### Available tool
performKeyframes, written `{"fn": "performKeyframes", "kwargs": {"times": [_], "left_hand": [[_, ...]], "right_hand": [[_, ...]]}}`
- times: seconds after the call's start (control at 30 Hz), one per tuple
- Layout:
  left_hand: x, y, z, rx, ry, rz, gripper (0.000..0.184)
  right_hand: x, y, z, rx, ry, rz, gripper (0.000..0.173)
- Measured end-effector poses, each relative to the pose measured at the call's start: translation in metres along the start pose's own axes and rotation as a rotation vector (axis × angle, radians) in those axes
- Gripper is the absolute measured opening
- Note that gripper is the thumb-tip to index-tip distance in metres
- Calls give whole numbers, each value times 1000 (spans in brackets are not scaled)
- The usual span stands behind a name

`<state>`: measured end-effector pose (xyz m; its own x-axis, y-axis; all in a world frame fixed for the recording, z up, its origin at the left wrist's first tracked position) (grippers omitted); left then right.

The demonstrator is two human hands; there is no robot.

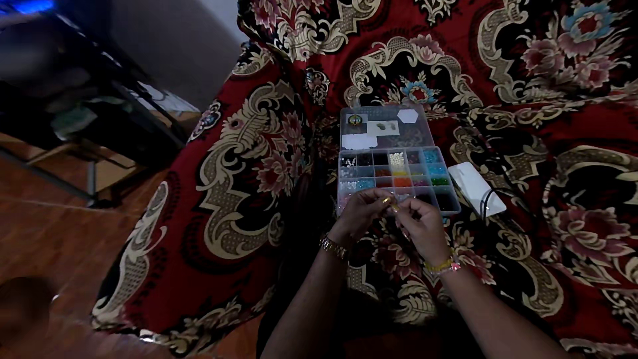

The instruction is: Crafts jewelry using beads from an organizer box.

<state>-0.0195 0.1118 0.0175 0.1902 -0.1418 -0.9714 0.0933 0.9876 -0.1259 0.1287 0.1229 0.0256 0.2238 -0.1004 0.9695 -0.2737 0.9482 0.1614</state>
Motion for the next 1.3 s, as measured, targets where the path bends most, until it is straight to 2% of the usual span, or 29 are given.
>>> {"fn": "performKeyframes", "kwargs": {"times": [0.53, 0.8, 1.3], "left_hand": [[-4, -1, -5, 6, 54, 40, 14], [-8, 2, -11, -26, 150, 189, 13], [-15, -2, -12, -81, 230, 178, 11]], "right_hand": [[-1, 0, 4, 92, 37, 92, 13], [-2, 0, 5, 88, 100, 143, 14], [-3, 2, 3, 105, 117, 138, 22]]}}
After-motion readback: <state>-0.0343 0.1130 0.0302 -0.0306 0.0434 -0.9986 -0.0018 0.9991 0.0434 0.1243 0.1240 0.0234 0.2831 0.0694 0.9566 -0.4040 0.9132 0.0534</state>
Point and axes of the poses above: each hand's wrist, its own y-axis towards the middle knuckle, its own z-axis out of the palm, x = y × z, the point moved 5 cm from there along y, towards the middle knuckle, and after that the axes turned 9 degrees about y, right-handed, at the moved point
